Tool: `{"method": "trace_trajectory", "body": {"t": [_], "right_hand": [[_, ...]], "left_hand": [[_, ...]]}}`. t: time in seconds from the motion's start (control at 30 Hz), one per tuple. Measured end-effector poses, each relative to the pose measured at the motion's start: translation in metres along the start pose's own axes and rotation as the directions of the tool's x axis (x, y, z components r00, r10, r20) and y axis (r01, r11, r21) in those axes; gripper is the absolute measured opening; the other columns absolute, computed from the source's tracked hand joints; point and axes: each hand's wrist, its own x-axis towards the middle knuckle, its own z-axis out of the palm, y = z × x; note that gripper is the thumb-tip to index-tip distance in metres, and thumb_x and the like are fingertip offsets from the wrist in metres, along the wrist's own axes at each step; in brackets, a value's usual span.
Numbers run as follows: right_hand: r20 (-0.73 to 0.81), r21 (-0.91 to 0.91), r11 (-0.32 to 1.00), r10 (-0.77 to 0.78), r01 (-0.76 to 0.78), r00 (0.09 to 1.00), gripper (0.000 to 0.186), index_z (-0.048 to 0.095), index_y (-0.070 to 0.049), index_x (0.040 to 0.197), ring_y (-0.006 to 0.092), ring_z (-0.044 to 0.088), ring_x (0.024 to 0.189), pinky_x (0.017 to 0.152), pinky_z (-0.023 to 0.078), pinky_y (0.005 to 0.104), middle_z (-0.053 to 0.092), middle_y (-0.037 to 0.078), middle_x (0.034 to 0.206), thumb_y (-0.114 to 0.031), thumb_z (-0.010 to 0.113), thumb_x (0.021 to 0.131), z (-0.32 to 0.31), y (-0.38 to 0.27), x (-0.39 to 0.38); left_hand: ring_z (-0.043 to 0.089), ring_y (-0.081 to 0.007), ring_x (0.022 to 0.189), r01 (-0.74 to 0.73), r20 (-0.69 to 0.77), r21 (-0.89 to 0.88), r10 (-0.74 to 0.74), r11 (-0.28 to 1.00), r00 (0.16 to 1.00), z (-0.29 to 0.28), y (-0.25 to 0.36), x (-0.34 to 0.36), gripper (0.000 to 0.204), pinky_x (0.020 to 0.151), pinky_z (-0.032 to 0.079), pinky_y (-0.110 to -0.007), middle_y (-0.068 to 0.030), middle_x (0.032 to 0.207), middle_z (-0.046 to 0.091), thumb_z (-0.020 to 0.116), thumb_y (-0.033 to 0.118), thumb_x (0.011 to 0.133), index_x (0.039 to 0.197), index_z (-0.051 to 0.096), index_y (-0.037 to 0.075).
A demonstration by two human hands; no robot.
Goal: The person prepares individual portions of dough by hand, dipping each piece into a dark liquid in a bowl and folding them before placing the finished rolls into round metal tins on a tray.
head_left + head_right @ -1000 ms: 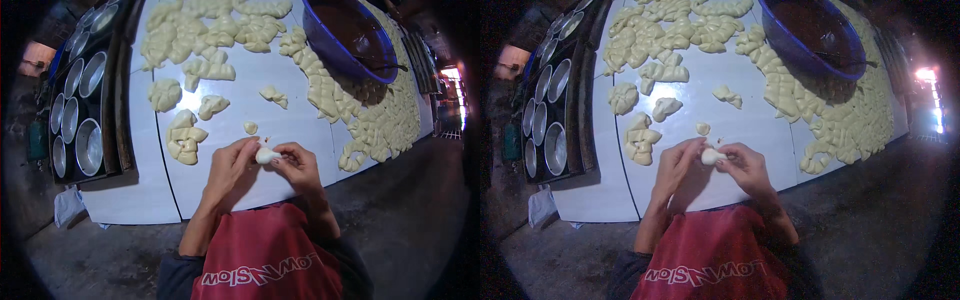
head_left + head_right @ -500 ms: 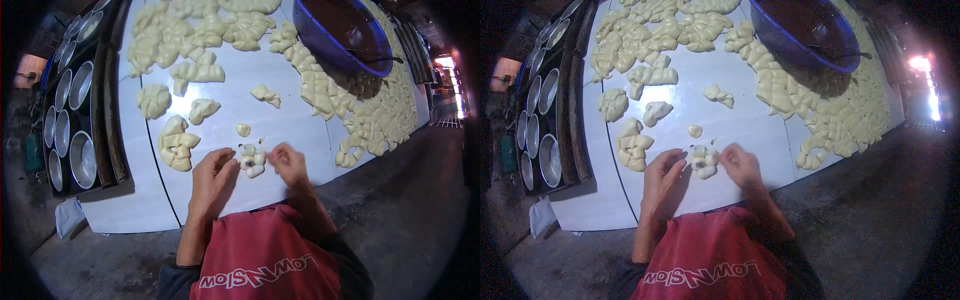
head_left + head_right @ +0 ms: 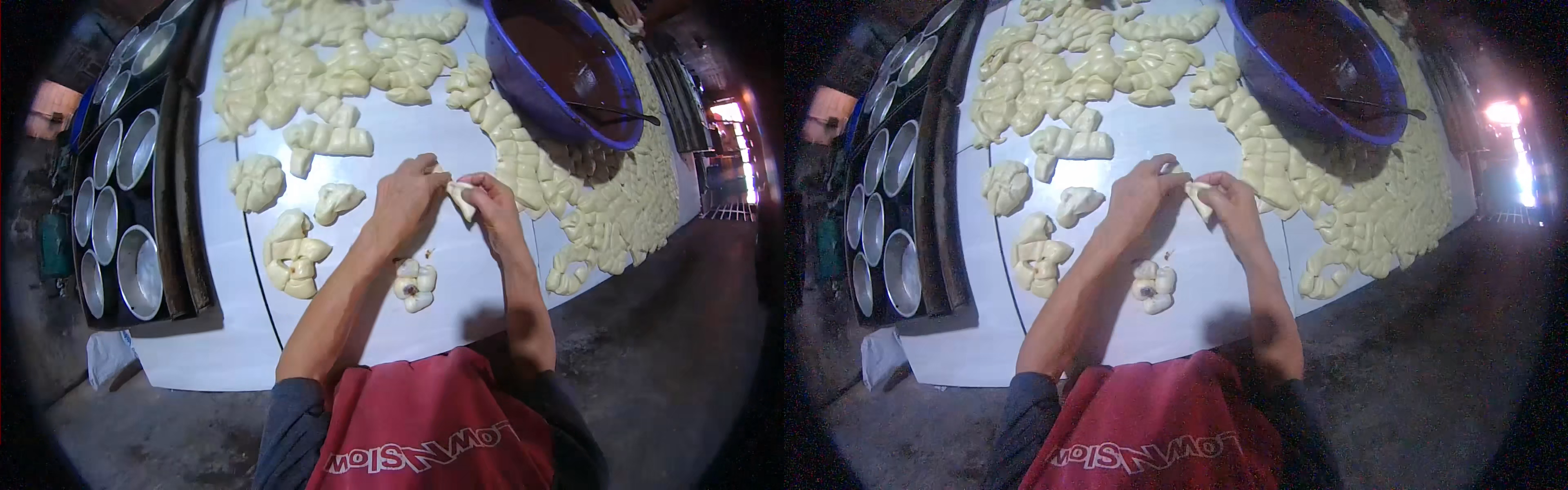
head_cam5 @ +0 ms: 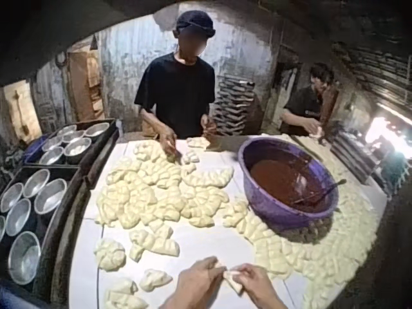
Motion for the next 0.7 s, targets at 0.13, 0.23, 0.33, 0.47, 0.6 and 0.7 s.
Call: {"method": "trace_trajectory", "body": {"t": [0.13,0.23,0.33,0.47,0.6,0.7], "right_hand": [[0.000,0.138,0.981,0.134,-0.133,0.991,0.024,0.062,-0.004,0.100,0.0096,0.052,0.065,0.055,0.043,0.0239,0.057,0.001,0.078,-0.022,0.061,0.085,-0.022,-0.007,-0.030],[0.002,0.328,0.935,0.143,-0.135,0.990,0.025,0.059,-0.006,0.100,0.0112,0.052,0.065,0.057,0.042,0.0249,0.056,0.002,0.077,-0.025,0.060,0.085,-0.025,-0.018,-0.052],[0.053,0.429,0.897,0.094,-0.107,0.994,0.029,0.056,-0.007,0.105,0.0128,0.053,0.065,0.058,0.041,0.0257,0.057,0.004,0.075,-0.030,0.058,0.088,-0.026,-0.016,-0.057],[-0.104,-0.168,0.986,-0.028,0.011,0.994,0.035,0.056,-0.004,0.109,0.0189,0.064,0.069,0.064,0.049,0.0305,0.063,0.006,0.078,-0.029,0.071,0.089,-0.011,-0.002,-0.025],[-0.038,-0.746,0.642,-0.308,0.178,0.951,0.038,0.060,-0.005,0.115,0.0241,0.067,0.080,0.070,0.052,0.0350,0.065,0.011,0.089,-0.026,0.073,0.087,0.008,0.001,-0.014],[0.011,-0.784,0.563,-0.412,0.263,0.911,0.034,0.063,-0.007,0.115,0.0254,0.067,0.086,0.074,0.052,0.0365,0.066,0.010,0.096,-0.023,0.072,0.087,0.011,0.008,-0.005]], "left_hand": [[0.063,-0.0294,0.101,0.001,-0.013,0.019,-0.001,1.000,1.000,0.010,-0.008,0.004,0.025,0.082,0.055,-0.040,-0.0095,0.120,0.063,0.067,0.014,0.084,0.108,0.073,0.020],[0.059,-0.0308,0.098,-0.045,-0.081,0.085,0.052,0.995,0.995,0.011,0.001,0.006,0.023,0.075,0.054,-0.043,-0.0109,0.116,0.060,0.066,0.016,0.086,0.108,0.070,0.015],[0.059,-0.0308,0.098,-0.045,-0.017,0.075,0.046,0.996,0.999,0.008,0.001,0.010,0.020,0.077,0.054,-0.043,-0.0113,0.116,0.060,0.066,0.017,0.086,0.106,0.070,0.014],[0.061,-0.0306,0.099,0.009,-0.026,-0.054,-0.010,0.998,1.000,0.003,0.001,0.007,0.016,0.080,0.053,-0.042,-0.0092,0.109,0.065,0.064,0.017,0.088,0.101,0.071,0.012],[0.063,-0.0319,0.098,0.076,0.027,-0.264,-0.071,0.961,0.997,0.000,-0.012,-0.003,0.019,0.079,0.052,-0.041,-0.0097,0.104,0.067,0.064,0.022,0.088,0.102,0.070,0.010],[0.064,-0.0334,0.094,0.012,-0.086,-0.211,-0.031,0.977,0.996,0.000,-0.011,-0.006,0.017,0.078,0.052,-0.041,-0.0108,0.101,0.068,0.066,0.020,0.087,0.098,0.071,0.009]]}}
